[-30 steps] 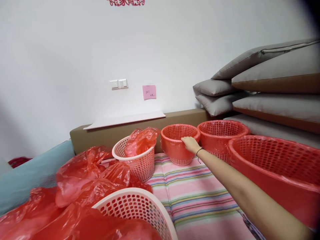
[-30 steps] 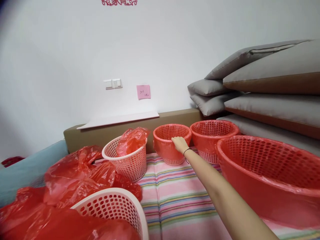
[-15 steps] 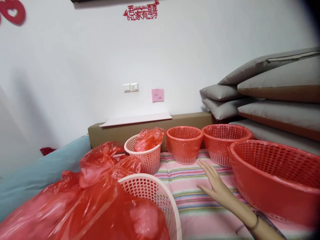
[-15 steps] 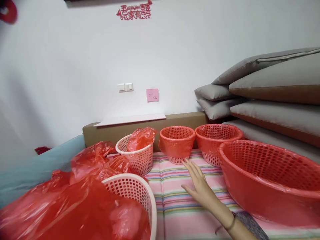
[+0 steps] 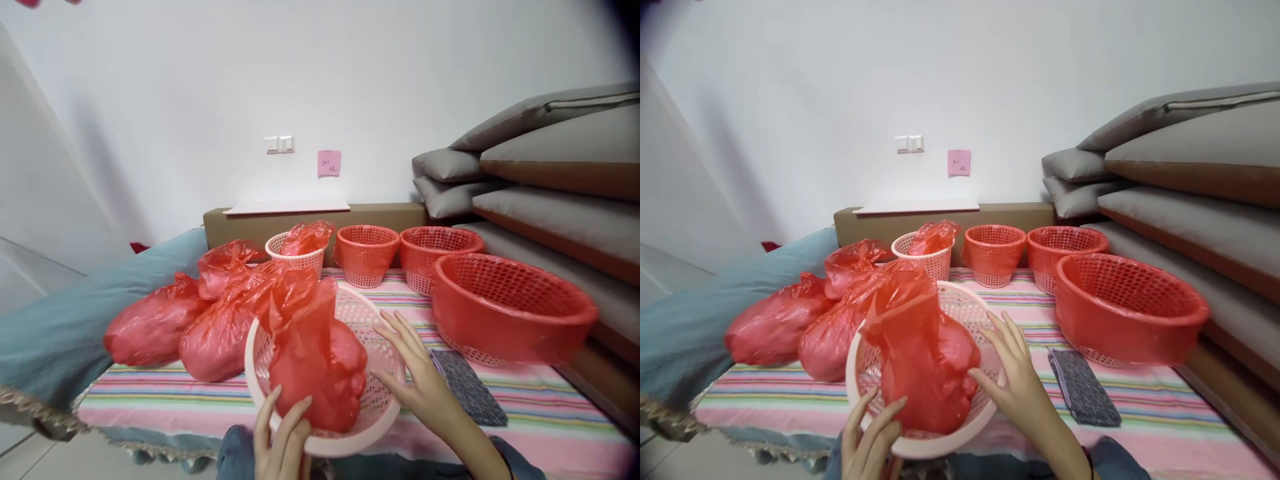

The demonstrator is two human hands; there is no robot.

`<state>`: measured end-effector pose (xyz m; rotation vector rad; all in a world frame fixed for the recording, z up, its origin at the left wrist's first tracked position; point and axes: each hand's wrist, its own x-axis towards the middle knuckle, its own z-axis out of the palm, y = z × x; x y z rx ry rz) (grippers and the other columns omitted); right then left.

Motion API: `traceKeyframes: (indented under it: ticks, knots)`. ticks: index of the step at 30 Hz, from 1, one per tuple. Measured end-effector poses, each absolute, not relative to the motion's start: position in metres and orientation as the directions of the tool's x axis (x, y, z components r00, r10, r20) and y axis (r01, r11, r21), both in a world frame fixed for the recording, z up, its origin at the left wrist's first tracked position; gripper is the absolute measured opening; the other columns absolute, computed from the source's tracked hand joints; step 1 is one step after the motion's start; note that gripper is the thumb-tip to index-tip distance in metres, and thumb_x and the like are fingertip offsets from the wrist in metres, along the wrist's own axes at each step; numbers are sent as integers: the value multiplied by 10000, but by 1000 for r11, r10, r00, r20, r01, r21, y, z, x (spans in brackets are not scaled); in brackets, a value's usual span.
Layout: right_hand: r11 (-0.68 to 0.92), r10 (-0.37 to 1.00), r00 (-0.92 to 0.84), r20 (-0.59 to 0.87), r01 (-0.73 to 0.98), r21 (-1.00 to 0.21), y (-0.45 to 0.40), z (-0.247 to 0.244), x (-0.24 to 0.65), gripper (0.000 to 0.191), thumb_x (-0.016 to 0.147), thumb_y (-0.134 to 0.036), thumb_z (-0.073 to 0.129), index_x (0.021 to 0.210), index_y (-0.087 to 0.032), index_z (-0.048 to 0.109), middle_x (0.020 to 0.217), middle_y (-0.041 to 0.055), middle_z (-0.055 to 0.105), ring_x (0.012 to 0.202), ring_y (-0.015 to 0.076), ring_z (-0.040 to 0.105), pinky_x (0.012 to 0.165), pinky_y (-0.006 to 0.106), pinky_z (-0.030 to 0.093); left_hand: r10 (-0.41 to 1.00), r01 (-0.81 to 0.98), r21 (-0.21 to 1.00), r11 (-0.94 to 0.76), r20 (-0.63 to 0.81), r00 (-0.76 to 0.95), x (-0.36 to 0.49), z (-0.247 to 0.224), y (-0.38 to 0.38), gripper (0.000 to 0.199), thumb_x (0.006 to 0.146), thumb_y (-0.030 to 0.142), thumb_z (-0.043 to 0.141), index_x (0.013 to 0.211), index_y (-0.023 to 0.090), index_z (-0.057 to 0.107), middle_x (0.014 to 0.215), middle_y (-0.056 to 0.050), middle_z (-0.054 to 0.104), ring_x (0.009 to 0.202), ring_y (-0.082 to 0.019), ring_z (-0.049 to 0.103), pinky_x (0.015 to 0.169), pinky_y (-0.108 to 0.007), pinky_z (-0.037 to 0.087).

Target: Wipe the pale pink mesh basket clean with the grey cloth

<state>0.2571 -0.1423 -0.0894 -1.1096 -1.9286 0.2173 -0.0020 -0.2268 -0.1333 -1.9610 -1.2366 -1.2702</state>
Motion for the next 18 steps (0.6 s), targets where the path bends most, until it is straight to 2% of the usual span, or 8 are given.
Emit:
traceKeyframes:
  ticks: [4,7,11,13,15,17,18]
  knots:
    - [540,735,-76,673,667,-514,-149,-87,290,378,941,-452,526,1258,-257,594,1484,102,473,1450,320,303,1161,614,284,421,801,137,-583,894,153,31,-124,-202,177,862,65,542,969,195,596,1073,-89,693,1346,-272,425,984,-404,489]
    - [517,715,-34,698,699,-495,-145,-91,318,331,967,-432,476,1192,-244,629,1407,103,546,1446,303,290,1173,613,251,407,734,175,-656,901,148,57,-127,-175,215,852,30,519,972,201,568,1083,-82,667,1326,-275,435,997,-443,487]
    - [472,792,-103,602,730,-495,-139,-105,337,330,938,-464,521,1122,-231,665,1329,119,606,1366,307,421,1129,574,351,528,684,244,-688,814,241,74,-143,-148,238,856,33,500,1024,196,540,1247,-113,613,1339,-280,443,1009,-481,492]
    - [444,833,-144,535,751,-489,-137,-108,338,305,948,-444,492,1074,-244,683,1324,108,617,1359,320,441,1111,607,352,620,703,283,-652,733,280,70,-143,-143,225,878,141,573,1093,193,533,1344,-145,569,1371,-314,419,1073,-591,412]
    - [406,856,-152,493,788,-462,-134,-105,336,288,949,-416,480,1083,-255,679,1348,100,608,1362,340,443,1117,685,268,685,716,285,-638,636,357,62,-131,-141,361,845,337,684,1145,200,537,1403,-163,540,1410,-358,366,1116,-718,246]
    - [386,865,-152,477,810,-441,-128,-93,334,299,934,-391,505,1159,-256,647,1388,112,578,1338,341,475,1124,723,182,707,691,281,-665,535,462,53,-110,-138,554,761,508,744,1189,215,550,1423,-158,537,1418,-371,359,1129,-754,118]
    - [391,865,-162,475,810,-437,-123,-85,333,324,922,-384,524,1200,-254,628,1408,121,562,1333,335,484,1134,716,162,707,670,296,-681,504,496,48,-99,-135,585,752,542,739,1206,221,559,1428,-155,536,1405,-358,387,1143,-734,113]
